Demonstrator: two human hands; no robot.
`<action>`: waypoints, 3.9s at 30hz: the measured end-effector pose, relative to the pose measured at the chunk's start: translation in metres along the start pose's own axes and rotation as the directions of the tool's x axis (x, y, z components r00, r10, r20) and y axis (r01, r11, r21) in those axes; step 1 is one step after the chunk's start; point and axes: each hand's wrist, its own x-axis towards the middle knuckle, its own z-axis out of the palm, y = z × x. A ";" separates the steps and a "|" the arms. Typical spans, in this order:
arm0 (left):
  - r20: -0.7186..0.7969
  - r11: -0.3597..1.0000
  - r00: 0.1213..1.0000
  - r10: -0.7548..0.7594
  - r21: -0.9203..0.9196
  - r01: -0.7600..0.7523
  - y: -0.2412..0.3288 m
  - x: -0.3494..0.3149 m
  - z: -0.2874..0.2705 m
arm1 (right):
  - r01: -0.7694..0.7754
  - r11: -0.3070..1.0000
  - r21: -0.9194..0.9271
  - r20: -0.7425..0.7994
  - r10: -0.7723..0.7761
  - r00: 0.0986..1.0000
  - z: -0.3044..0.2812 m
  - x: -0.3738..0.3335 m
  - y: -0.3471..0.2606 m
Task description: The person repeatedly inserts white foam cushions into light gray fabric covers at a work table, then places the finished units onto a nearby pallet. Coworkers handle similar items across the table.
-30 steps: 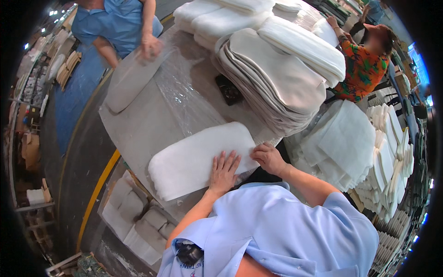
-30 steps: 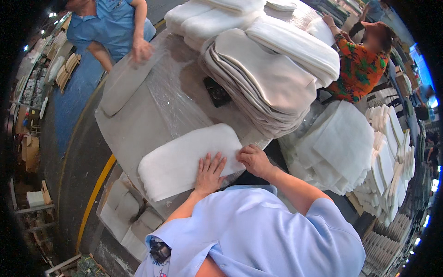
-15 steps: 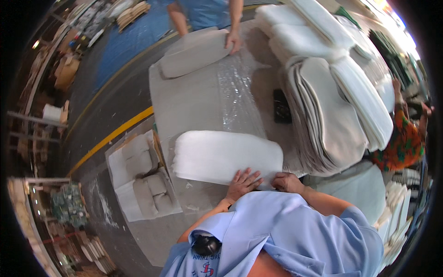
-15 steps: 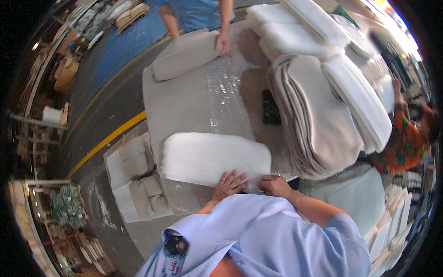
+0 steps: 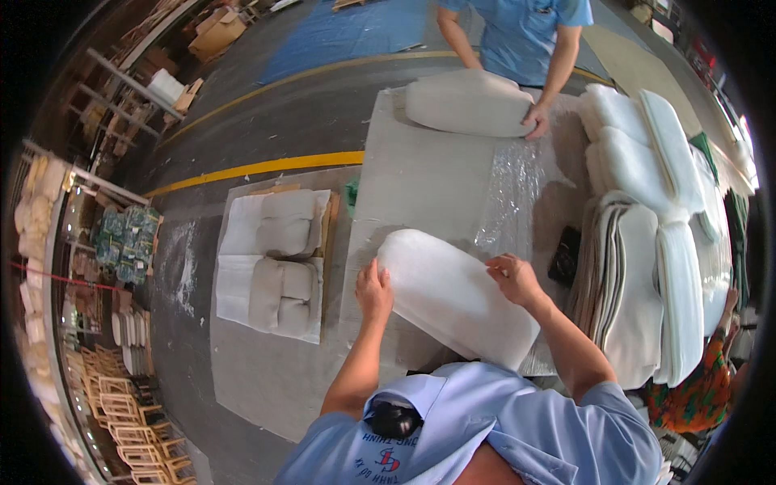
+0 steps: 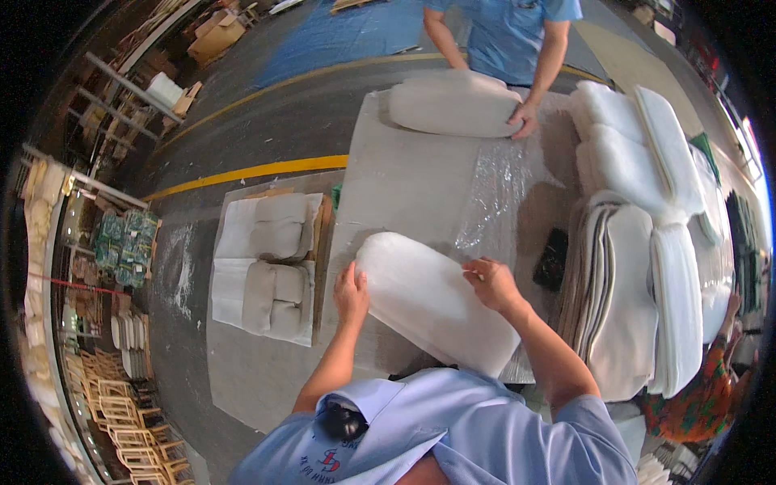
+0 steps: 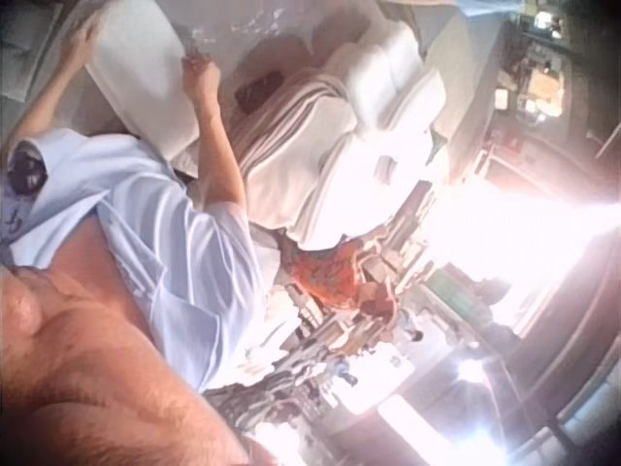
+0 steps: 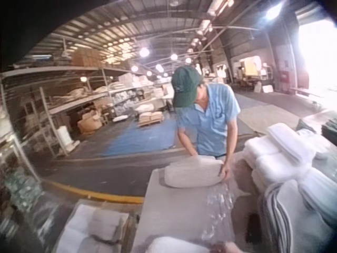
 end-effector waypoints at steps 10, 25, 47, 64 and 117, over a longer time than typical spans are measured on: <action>0.022 0.874 0.895 -0.446 -0.202 0.441 -0.041 0.027 0.029 | 0.607 0.771 -0.191 0.225 -0.568 0.792 0.115 0.131 -0.096; -0.099 0.970 0.968 -0.232 -0.098 0.223 -0.044 0.024 0.029 | 0.540 0.793 -0.283 0.650 -0.256 0.716 0.159 0.210 -0.082; 0.337 -0.034 0.812 -0.477 -0.930 0.366 0.002 0.003 -0.006 | -0.016 0.991 0.136 0.464 -0.049 0.884 0.079 0.155 -0.087; -0.131 0.558 0.924 0.359 -0.764 -0.325 0.196 0.093 -0.186 | 0.639 0.766 0.068 -0.508 -0.525 0.683 -0.052 -0.013 -0.161; -0.242 0.864 0.935 0.261 -0.374 -0.338 0.143 -0.092 -0.226 | 0.018 0.786 0.618 0.413 -0.345 0.843 0.013 -0.003 -0.251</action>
